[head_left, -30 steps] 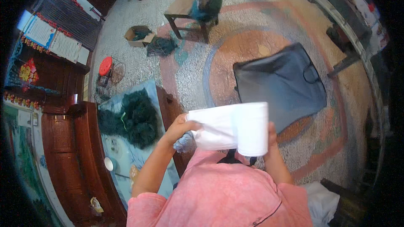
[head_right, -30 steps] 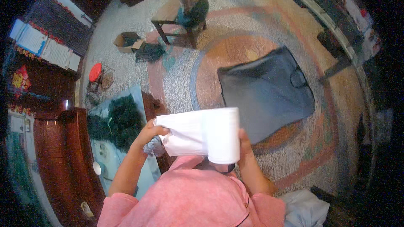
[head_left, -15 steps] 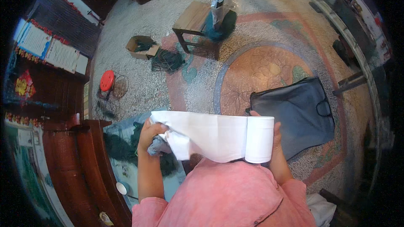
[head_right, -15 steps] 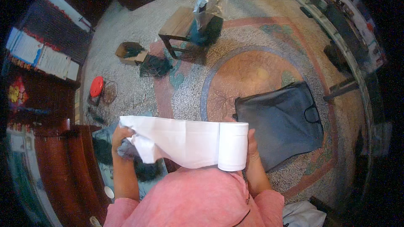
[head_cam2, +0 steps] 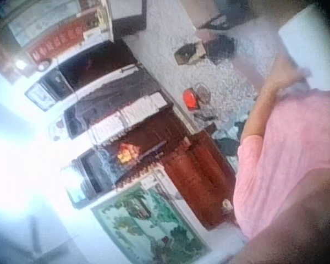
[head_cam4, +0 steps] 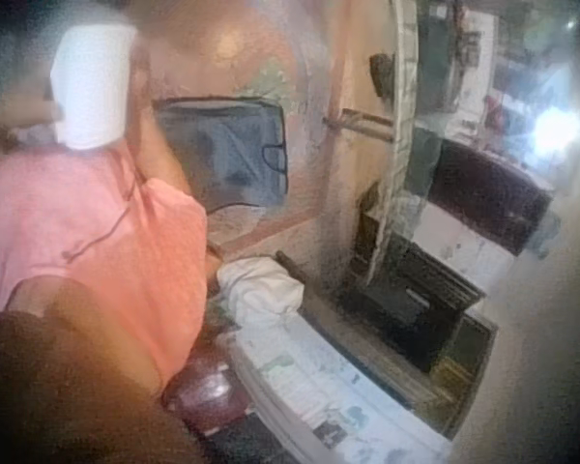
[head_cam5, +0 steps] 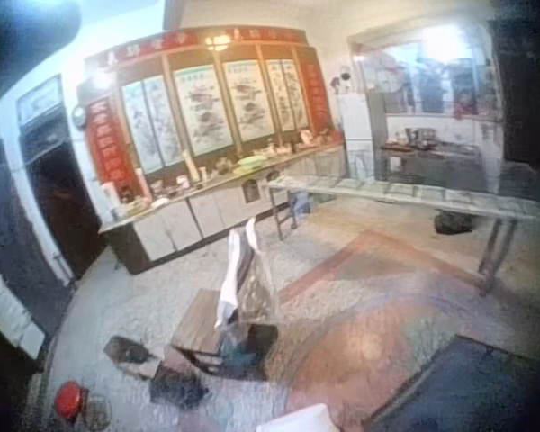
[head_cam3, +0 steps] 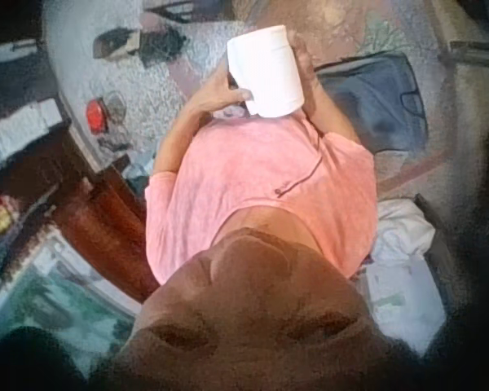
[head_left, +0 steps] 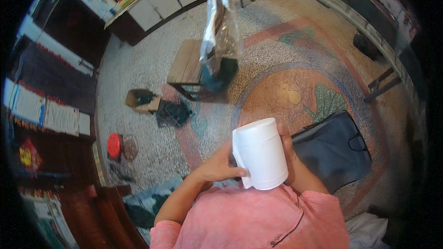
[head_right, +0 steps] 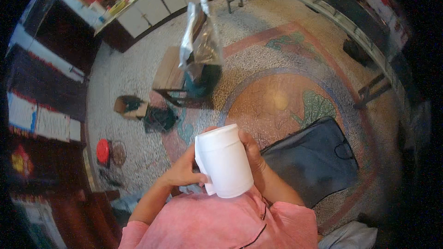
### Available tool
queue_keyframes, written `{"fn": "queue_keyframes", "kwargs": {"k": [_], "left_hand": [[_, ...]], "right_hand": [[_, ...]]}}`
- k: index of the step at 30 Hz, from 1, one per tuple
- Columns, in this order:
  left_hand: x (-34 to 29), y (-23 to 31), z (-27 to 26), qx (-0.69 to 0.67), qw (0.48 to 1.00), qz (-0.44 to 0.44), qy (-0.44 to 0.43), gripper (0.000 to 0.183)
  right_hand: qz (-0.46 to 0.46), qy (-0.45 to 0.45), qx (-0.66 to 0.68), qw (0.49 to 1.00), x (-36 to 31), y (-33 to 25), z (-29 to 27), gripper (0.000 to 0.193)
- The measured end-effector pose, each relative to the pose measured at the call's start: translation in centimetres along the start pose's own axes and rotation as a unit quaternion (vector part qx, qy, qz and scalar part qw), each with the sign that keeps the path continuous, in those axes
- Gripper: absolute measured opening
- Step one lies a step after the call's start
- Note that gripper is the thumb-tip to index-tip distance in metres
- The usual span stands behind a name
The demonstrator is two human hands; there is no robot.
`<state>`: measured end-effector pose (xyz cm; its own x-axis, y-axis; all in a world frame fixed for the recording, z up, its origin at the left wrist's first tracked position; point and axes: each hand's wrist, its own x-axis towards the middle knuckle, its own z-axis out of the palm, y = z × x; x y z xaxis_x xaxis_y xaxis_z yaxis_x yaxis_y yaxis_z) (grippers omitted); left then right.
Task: The person uses a small tool to thread and tie a long green mesh fishing net structure laid out across several tables.
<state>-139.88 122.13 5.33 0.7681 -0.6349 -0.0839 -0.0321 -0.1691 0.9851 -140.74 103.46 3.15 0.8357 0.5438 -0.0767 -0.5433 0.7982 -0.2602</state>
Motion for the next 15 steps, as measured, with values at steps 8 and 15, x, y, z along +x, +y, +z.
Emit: {"fn": "queue_keyframes", "kwargs": {"k": [8, 15], "left_hand": [[15.6, -1.6, -3.8, -0.01, 0.938, -0.203, -0.281, 0.047], [27.0, -3.2, -3.9, 0.185, 0.894, 0.003, -0.408, 0.023]], "right_hand": [[-0.105, 0.157, -0.047, 0.981, 4.7, -11.3, -5.3, 0.068], [-0.164, 0.192, -0.151, 0.956, 3.4, -16.3, -9.6, 0.084]]}}
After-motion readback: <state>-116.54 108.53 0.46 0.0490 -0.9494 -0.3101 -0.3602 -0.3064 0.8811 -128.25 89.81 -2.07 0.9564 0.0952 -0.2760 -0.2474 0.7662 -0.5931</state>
